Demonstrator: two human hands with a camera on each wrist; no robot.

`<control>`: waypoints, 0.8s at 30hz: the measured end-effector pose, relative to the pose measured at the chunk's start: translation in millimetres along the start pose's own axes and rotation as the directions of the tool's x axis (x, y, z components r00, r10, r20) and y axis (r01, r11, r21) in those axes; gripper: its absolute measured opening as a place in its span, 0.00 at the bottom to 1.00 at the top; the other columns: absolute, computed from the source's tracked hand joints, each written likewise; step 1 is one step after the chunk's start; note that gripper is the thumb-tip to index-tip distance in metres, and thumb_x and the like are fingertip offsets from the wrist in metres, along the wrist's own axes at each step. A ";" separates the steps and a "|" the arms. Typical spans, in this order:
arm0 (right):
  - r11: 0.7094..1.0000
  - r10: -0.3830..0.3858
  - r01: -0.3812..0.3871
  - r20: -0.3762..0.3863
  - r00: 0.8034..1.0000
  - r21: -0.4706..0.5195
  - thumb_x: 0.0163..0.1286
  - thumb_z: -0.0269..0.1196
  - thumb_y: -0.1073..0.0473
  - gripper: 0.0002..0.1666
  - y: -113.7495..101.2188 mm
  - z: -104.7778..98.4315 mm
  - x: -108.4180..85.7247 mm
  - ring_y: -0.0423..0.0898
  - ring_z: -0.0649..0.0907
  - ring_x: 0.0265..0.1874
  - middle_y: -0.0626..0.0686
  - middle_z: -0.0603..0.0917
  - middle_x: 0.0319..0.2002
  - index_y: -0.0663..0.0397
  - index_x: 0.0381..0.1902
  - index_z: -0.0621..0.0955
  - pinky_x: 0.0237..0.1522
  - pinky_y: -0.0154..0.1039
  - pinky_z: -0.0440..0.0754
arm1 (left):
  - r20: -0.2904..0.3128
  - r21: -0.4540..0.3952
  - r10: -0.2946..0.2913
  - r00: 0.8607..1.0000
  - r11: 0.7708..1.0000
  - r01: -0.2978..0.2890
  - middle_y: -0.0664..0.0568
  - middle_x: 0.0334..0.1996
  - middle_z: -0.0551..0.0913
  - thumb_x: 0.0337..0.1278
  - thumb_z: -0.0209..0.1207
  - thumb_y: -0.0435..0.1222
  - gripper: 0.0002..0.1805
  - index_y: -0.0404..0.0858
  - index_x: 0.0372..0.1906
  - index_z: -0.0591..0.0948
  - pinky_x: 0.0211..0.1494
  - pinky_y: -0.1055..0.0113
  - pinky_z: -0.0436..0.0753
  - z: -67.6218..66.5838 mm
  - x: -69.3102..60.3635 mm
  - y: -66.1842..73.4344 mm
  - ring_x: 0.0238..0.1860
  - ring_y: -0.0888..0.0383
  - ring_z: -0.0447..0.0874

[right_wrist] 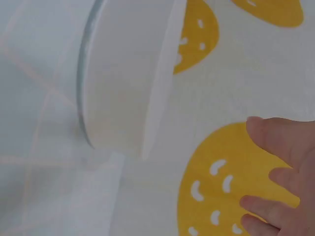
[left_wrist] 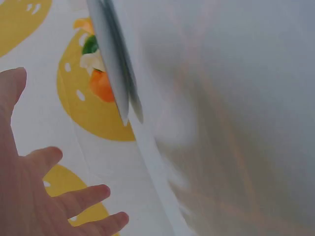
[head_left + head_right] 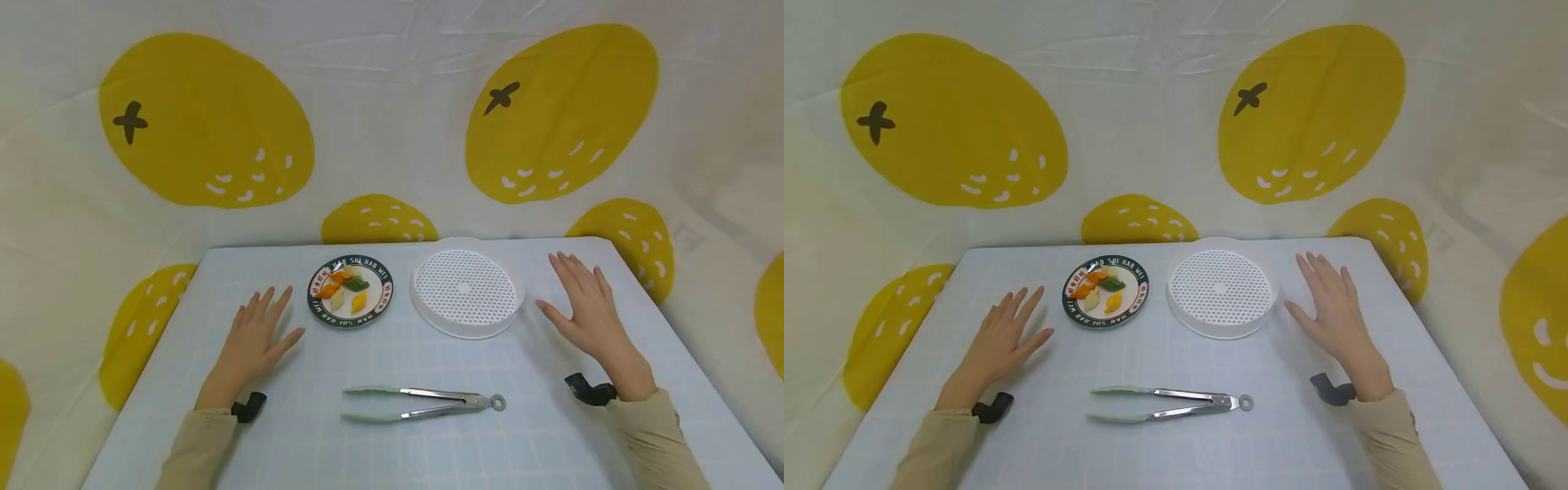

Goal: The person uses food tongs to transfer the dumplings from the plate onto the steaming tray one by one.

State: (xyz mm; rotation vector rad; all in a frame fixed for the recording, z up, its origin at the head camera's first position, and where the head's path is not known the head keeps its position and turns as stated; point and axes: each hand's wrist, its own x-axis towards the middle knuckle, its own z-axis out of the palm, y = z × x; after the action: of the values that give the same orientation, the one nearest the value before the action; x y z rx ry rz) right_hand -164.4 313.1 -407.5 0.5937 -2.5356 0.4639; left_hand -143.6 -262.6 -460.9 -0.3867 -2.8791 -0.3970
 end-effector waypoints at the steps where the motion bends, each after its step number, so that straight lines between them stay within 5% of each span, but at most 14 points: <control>1: 1.000 -0.006 0.006 -0.014 1.000 0.023 0.58 0.69 0.56 0.50 -4.3 -0.1 1.9 0.64 0.61 0.71 0.66 0.66 0.70 0.57 0.76 0.62 0.72 0.64 0.41 | 0.005 -0.047 0.001 1.000 0.999 -0.001 0.33 0.73 0.57 0.64 0.56 0.61 0.47 0.48 0.80 0.51 0.66 0.29 0.55 1.0 1.4 0.1 0.72 0.29 0.52; 5: 0.988 -0.014 0.023 -0.058 0.998 0.155 0.56 0.70 0.63 0.47 -23.3 1.3 9.4 0.64 0.65 0.69 0.65 0.69 0.69 0.59 0.73 0.66 0.73 0.62 0.46 | 0.053 -0.287 -0.048 0.997 0.956 0.061 0.36 0.75 0.55 0.62 0.60 0.59 0.52 0.47 0.81 0.45 0.67 0.33 0.59 4.2 8.8 1.7 0.72 0.34 0.55; 10: 0.949 -0.015 0.036 -0.069 0.997 0.313 0.57 0.70 0.68 0.44 -51.8 6.1 19.9 0.60 0.68 0.68 0.61 0.71 0.68 0.57 0.72 0.68 0.74 0.55 0.50 | 0.113 -0.559 -0.162 0.980 0.806 0.197 0.35 0.72 0.61 0.55 0.69 0.52 0.59 0.41 0.80 0.43 0.66 0.39 0.66 8.4 20.6 4.6 0.67 0.36 0.65; 16: 0.903 -0.056 0.052 -0.001 0.998 0.427 0.59 0.70 0.67 0.43 -86.9 16.5 31.1 0.56 0.67 0.69 0.56 0.71 0.69 0.54 0.72 0.69 0.74 0.50 0.52 | 0.211 -0.651 -0.265 0.941 0.680 0.337 0.36 0.66 0.66 0.50 0.74 0.48 0.64 0.43 0.80 0.41 0.63 0.45 0.73 14.6 32.8 6.2 0.60 0.40 0.73; 20: 0.865 -0.110 0.066 0.061 0.992 0.498 0.62 0.69 0.65 0.41 -108.2 26.4 34.3 0.53 0.67 0.70 0.54 0.71 0.69 0.51 0.72 0.68 0.75 0.47 0.51 | 0.243 -0.673 -0.264 0.933 0.647 0.358 0.38 0.62 0.69 0.46 0.76 0.48 0.66 0.43 0.80 0.41 0.59 0.49 0.77 21.3 41.8 6.0 0.55 0.43 0.75; 24: 0.825 -0.156 0.062 0.122 0.980 0.562 0.64 0.69 0.64 0.40 -127.6 39.1 33.9 0.50 0.67 0.70 0.51 0.70 0.70 0.52 0.72 0.68 0.73 0.43 0.55 | 0.266 -0.647 -0.239 0.934 0.674 0.357 0.40 0.56 0.72 0.43 0.77 0.50 0.67 0.42 0.80 0.42 0.54 0.57 0.79 27.3 49.9 5.2 0.49 0.48 0.76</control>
State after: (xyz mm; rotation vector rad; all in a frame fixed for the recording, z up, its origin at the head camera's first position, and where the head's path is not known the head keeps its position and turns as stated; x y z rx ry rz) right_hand -143.7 177.5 -395.0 1.0181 -2.4835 1.1793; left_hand -193.8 -238.5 -473.4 -0.0305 -2.8301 -1.5929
